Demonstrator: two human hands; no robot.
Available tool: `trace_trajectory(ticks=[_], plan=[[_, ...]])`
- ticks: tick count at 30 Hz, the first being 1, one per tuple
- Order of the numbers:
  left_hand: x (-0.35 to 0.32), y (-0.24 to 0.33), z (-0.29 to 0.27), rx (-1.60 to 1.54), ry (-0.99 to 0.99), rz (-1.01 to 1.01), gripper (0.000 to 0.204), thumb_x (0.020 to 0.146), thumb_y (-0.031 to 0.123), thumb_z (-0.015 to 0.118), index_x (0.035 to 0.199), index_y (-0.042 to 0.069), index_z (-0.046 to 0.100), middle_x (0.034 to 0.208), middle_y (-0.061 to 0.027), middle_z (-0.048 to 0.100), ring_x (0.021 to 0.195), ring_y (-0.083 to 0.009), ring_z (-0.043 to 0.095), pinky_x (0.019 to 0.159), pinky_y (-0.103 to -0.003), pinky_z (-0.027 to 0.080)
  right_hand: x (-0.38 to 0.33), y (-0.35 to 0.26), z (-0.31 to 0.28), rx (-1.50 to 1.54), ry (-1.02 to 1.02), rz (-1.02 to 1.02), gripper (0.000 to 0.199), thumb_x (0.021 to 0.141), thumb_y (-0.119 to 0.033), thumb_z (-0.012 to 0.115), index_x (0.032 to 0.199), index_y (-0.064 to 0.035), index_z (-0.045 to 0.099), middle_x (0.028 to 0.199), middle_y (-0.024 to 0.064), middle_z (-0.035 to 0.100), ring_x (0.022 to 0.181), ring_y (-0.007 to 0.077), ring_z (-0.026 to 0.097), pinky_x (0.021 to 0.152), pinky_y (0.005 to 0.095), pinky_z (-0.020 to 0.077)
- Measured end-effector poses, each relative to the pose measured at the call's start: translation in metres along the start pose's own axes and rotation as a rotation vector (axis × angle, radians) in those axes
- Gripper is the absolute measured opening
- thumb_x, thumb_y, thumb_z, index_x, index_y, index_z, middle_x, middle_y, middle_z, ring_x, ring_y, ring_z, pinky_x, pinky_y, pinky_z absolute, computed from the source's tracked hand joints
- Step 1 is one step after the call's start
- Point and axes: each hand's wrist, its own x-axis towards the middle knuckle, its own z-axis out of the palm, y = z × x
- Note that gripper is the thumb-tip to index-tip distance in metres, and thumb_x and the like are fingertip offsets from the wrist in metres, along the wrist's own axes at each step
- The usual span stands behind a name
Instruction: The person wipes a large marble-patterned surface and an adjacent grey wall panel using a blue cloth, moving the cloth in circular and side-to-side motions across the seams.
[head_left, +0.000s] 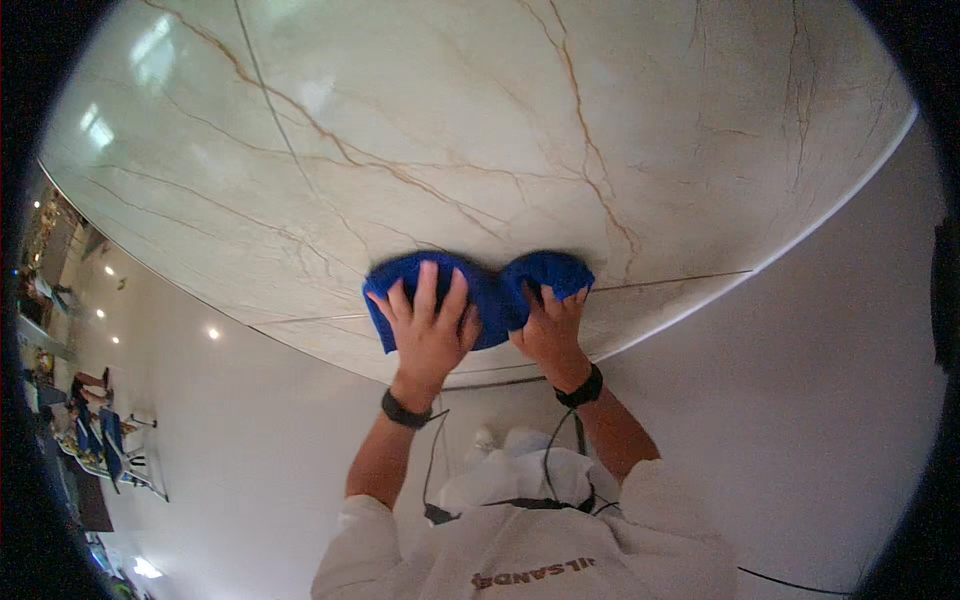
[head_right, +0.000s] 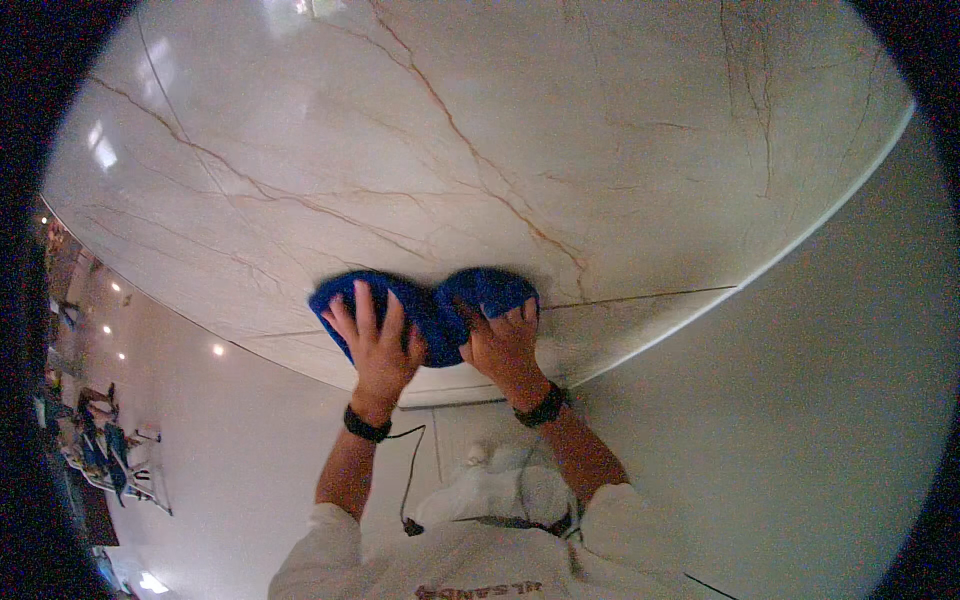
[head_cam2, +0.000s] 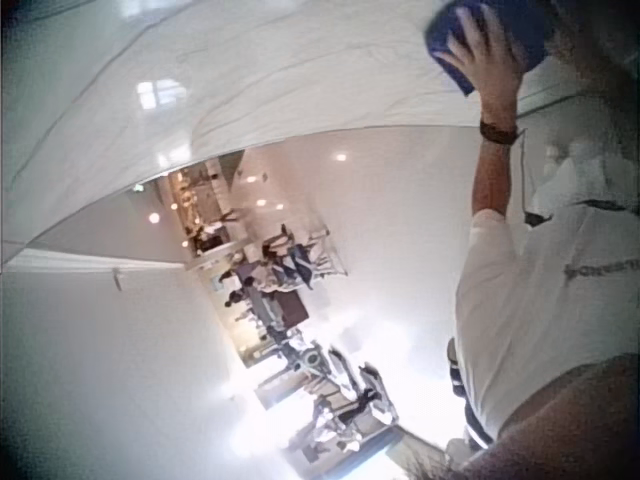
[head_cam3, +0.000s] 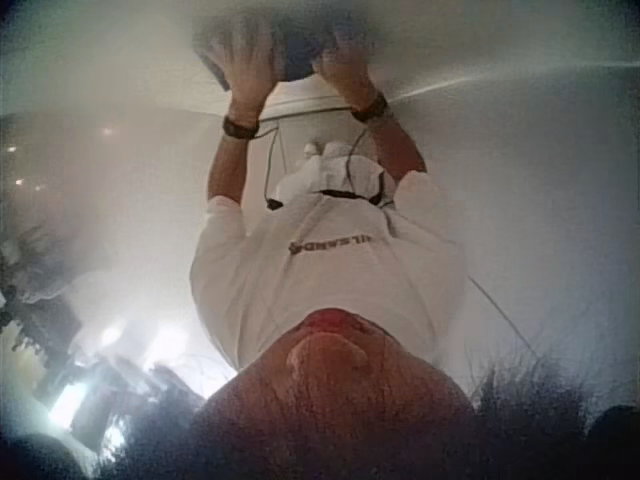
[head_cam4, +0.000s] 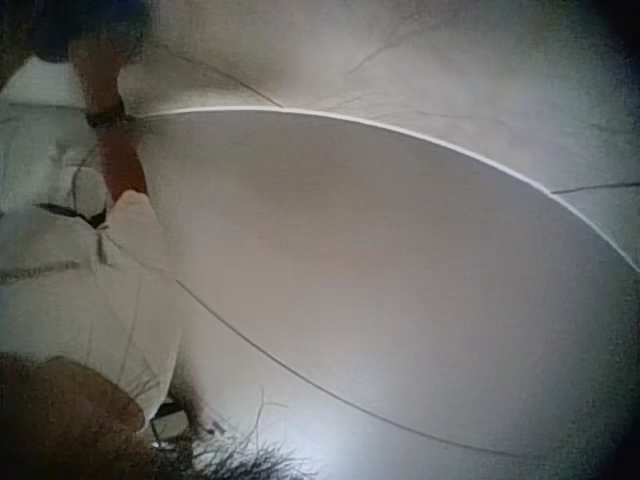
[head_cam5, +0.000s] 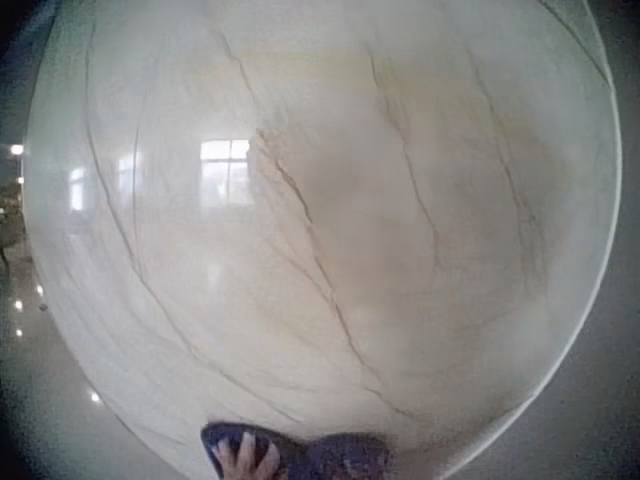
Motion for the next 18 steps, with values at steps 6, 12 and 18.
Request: trace_trajectory(ticks=[6, 12, 18], plan=[[-0.043, -0.007, 0.035, -0.054, -0.049, -0.054, 0.044, 0.066, 0.021, 0.055, 0.101, 0.001, 0.038, 0.118, -0.0284, 0.016, 0.106, -0.0519, 0.013, 0.081, -0.062, 0.012, -0.050, 0.052, 0.012, -0.111, 0.132, 0.262, 0.034, 0.072, -0.023, 0.044, 0.080, 0.0093, 0.038, 0.104, 0.0334, 0.027, 0.093, 0.0441, 0.029, 0.079, 0.0555, 0.0185], [-0.033, 0.050, 0.039, -0.138, -0.056, -0.154, 0.046, 0.063, 0.028, 0.058, 0.098, 0.002, 0.042, 0.111, -0.0287, 0.025, 0.093, -0.0503, 0.024, 0.074, -0.060, 0.020, -0.065, 0.057, 0.008, -0.009, 0.020, 0.274, 0.032, 0.068, -0.025, 0.046, 0.079, 0.0050, 0.042, 0.098, 0.0302, 0.033, 0.087, 0.0421, 0.033, 0.077, 0.0542, 0.0217], [0.011, 0.082, 0.030, -0.128, 0.026, -0.080, 0.048, 0.063, 0.026, 0.059, 0.101, 0.002, 0.042, 0.118, -0.0271, 0.020, 0.101, -0.0506, 0.018, 0.078, -0.061, 0.016, -0.056, 0.109, -0.030, -0.072, 0.065, 0.295, 0.032, 0.063, -0.031, 0.054, 0.076, -0.0023, 0.048, 0.087, 0.0226, 0.040, 0.078, 0.0356, 0.038, 0.072, 0.0515, 0.0276]])
